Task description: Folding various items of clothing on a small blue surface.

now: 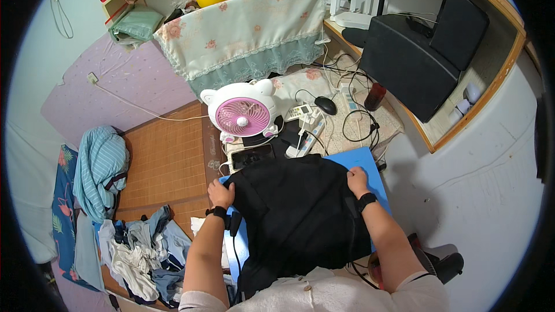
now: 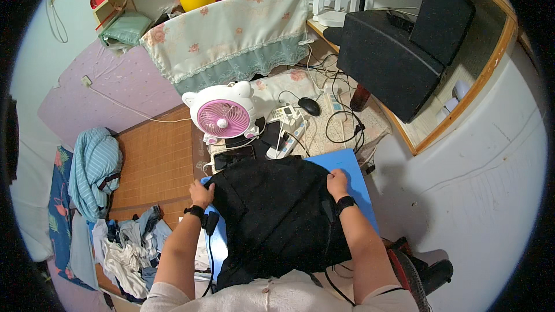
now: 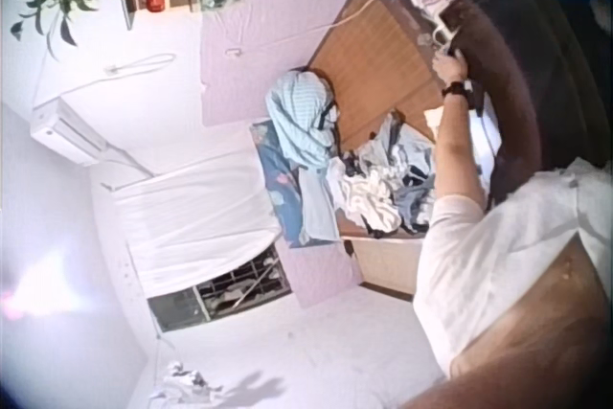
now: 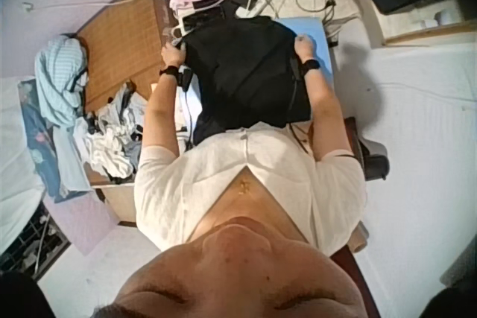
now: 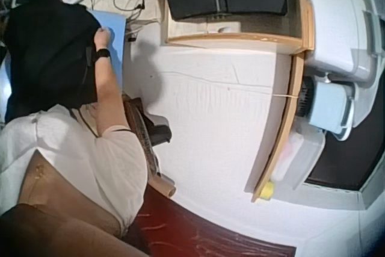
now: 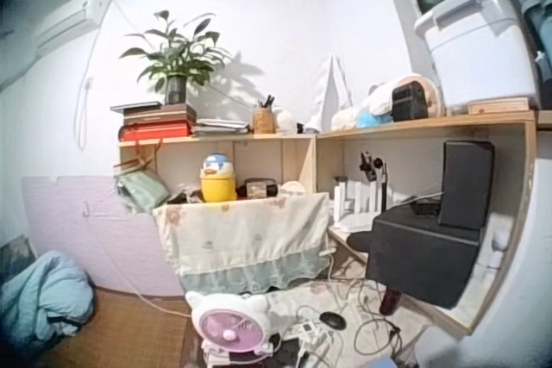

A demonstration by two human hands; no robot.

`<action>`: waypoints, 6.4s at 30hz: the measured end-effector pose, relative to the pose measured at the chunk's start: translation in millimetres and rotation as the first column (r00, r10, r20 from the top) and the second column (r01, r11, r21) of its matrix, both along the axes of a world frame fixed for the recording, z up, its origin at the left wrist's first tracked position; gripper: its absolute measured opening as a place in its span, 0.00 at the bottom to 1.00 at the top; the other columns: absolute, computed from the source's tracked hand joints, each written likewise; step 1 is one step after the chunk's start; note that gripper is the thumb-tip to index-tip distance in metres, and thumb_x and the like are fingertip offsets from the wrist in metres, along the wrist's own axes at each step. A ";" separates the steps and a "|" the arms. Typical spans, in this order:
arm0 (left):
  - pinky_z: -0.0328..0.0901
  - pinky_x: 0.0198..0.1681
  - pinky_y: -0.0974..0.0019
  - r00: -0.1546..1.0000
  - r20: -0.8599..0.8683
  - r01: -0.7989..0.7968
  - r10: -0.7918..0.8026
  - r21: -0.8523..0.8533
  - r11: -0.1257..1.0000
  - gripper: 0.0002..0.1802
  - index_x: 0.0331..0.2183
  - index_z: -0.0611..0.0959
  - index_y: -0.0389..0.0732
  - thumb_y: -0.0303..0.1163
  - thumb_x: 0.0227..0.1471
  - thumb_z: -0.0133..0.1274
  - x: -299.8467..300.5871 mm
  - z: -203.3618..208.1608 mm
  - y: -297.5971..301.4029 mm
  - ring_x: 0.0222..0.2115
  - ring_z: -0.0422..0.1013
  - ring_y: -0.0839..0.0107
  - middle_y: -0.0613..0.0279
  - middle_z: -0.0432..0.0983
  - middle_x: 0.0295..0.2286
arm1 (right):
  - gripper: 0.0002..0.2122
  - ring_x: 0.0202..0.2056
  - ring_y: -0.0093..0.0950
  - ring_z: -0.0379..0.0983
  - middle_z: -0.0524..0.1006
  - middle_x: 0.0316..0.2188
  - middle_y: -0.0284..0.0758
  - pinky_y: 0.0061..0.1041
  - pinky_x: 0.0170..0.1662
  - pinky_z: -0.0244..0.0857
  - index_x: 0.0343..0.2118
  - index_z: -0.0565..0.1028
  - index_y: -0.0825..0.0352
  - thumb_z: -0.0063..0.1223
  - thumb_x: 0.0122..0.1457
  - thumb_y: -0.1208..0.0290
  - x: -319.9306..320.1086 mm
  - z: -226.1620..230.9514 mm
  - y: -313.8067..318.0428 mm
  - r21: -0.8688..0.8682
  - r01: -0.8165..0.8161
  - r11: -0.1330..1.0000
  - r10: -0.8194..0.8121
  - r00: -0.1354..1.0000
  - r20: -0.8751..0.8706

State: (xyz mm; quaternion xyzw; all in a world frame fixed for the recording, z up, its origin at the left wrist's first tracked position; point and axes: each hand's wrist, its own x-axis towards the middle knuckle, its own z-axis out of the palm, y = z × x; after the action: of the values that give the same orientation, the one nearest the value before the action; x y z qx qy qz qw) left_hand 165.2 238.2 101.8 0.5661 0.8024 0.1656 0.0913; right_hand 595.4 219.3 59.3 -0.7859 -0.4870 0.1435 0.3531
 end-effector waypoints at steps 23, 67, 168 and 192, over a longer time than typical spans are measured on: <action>0.60 0.32 0.52 0.965 0.211 0.130 -0.159 0.143 0.981 0.12 0.26 0.70 0.29 0.29 0.38 0.45 19.7 -1.0 -91.2 0.27 0.64 0.44 0.40 0.68 0.23 | 0.21 0.41 0.38 0.59 0.65 0.37 0.41 0.33 0.43 0.57 0.36 0.69 0.72 0.52 0.42 0.60 -80.3 56.0 -99.3 -0.362 -0.580 0.730 0.680 0.669 0.299; 0.50 0.51 0.62 0.604 0.180 0.770 -0.776 0.118 0.627 0.31 0.45 0.61 0.35 0.29 0.36 0.51 64.1 18.7 -130.1 0.49 0.52 0.55 0.46 0.53 0.48 | 0.12 0.42 0.39 0.59 0.64 0.37 0.41 0.33 0.45 0.57 0.35 0.67 0.67 0.48 0.46 0.70 -89.8 47.2 -113.7 -0.344 -0.520 0.782 0.584 0.804 0.112; 0.65 0.24 0.68 0.331 0.915 0.216 0.232 -0.313 0.925 0.10 0.26 0.70 0.34 0.32 0.45 0.50 170.9 -8.2 -45.3 0.18 0.63 0.74 0.62 0.64 0.20 | 0.21 0.38 0.37 0.65 0.66 0.39 0.41 0.31 0.40 0.61 0.48 0.58 0.66 0.46 0.49 0.71 -103.9 64.7 -99.0 -0.211 -0.782 0.587 0.740 0.624 -0.253; 0.53 0.09 0.76 0.483 0.862 0.408 0.154 -0.377 0.831 0.12 0.25 0.69 0.30 0.31 0.43 0.49 168.2 8.1 -65.2 0.11 0.66 0.73 0.55 0.71 0.14 | 0.13 0.39 0.35 0.59 0.63 0.35 0.38 0.31 0.41 0.53 0.32 0.66 0.69 0.52 0.43 0.72 -96.4 66.9 -124.6 0.068 -0.642 0.763 0.607 0.750 0.263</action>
State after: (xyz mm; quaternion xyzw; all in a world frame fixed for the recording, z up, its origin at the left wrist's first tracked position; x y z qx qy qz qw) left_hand 333.4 173.0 109.9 0.4149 0.6097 0.1878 0.6487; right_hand 498.9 94.7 126.3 -0.5582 -0.7684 0.1256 0.2867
